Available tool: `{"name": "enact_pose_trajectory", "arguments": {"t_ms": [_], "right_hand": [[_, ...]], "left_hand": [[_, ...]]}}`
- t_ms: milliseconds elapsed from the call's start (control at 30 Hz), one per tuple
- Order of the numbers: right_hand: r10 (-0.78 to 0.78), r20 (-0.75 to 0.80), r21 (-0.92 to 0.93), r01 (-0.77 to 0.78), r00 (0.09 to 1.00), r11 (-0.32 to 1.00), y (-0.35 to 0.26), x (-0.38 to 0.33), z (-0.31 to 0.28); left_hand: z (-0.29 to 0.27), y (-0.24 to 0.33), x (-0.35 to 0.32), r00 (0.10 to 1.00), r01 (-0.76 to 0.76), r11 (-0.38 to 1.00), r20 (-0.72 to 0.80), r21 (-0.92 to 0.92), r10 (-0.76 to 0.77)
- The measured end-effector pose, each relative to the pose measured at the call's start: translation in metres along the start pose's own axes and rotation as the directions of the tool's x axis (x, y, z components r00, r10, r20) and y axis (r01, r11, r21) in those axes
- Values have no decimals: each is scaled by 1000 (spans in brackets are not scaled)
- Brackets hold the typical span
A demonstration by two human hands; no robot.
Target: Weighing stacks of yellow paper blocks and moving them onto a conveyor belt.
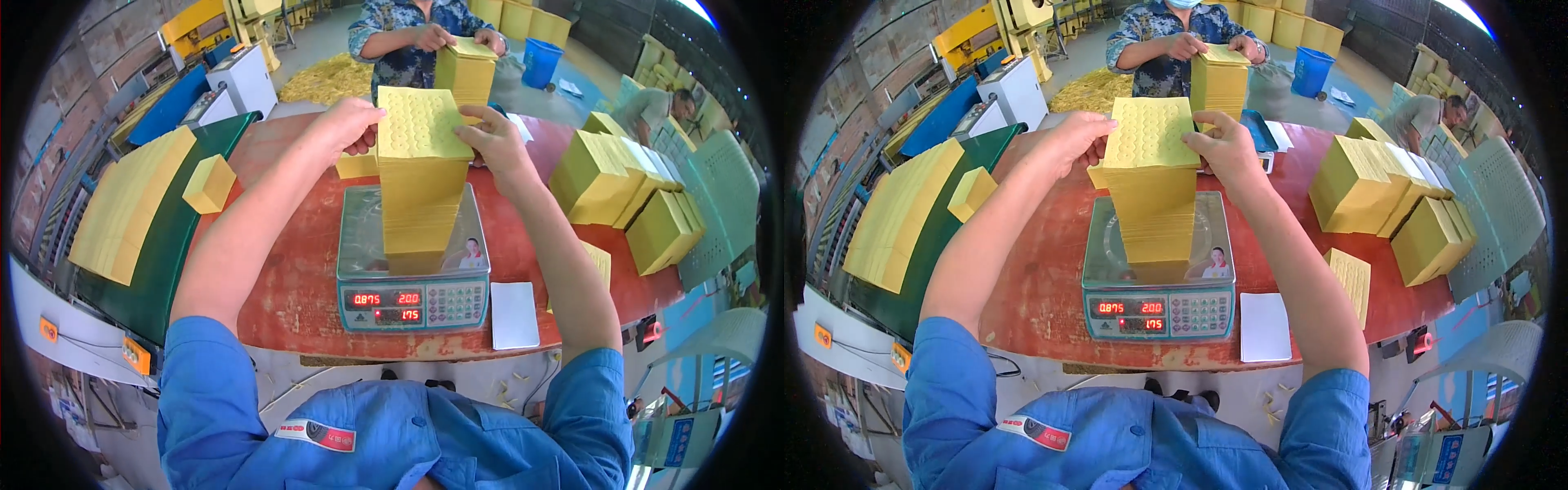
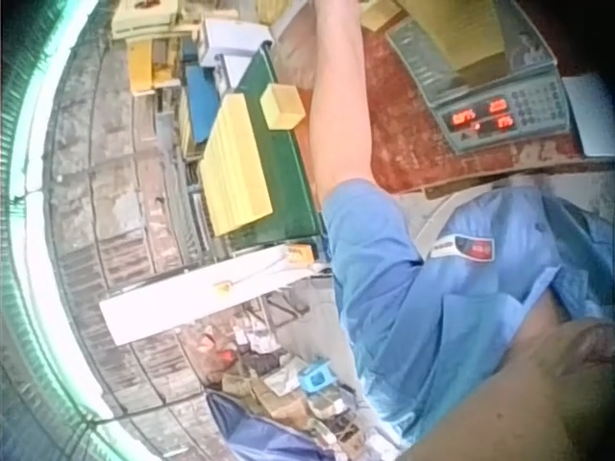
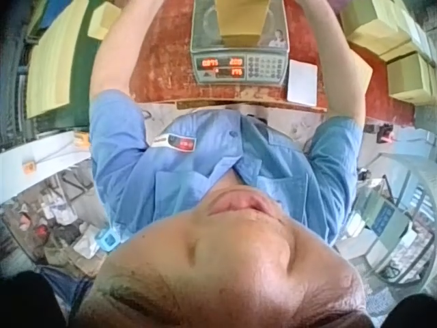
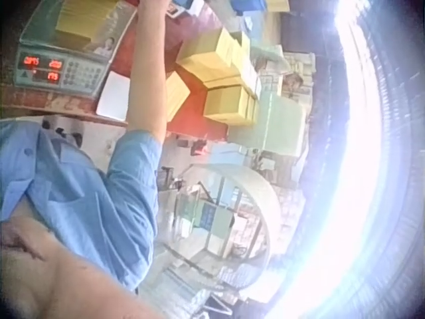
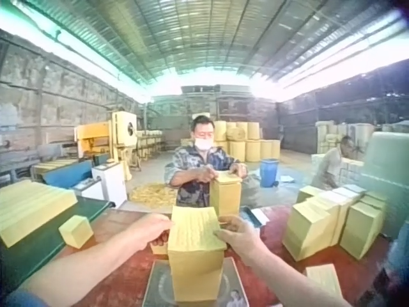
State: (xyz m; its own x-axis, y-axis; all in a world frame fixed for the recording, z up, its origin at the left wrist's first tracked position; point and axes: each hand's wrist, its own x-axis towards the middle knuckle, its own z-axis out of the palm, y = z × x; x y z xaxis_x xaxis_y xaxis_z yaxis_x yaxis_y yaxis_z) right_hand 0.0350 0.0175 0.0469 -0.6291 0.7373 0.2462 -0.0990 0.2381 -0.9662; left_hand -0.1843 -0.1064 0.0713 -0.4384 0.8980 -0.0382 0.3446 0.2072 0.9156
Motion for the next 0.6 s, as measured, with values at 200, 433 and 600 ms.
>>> {"name": "enact_pose_trajectory", "arguments": {"t_ms": [200, 433, 600], "right_hand": [[-38, -13, -33, 38, 999, 999, 5, -7, 4], [-159, -96, -55, 154, 983, 986, 24, 6, 8], [-243, -115, -182, 221, 963, 958, 25, 6, 9]], "left_hand": [[5, -9, 1, 1000, 17, 1000, 2, -15, -16], [15, -17, -1, 992, -77, 996, -105, -55, 71], [21, -21, -4, 985, -102, 989, -150, -107, 86]]}}
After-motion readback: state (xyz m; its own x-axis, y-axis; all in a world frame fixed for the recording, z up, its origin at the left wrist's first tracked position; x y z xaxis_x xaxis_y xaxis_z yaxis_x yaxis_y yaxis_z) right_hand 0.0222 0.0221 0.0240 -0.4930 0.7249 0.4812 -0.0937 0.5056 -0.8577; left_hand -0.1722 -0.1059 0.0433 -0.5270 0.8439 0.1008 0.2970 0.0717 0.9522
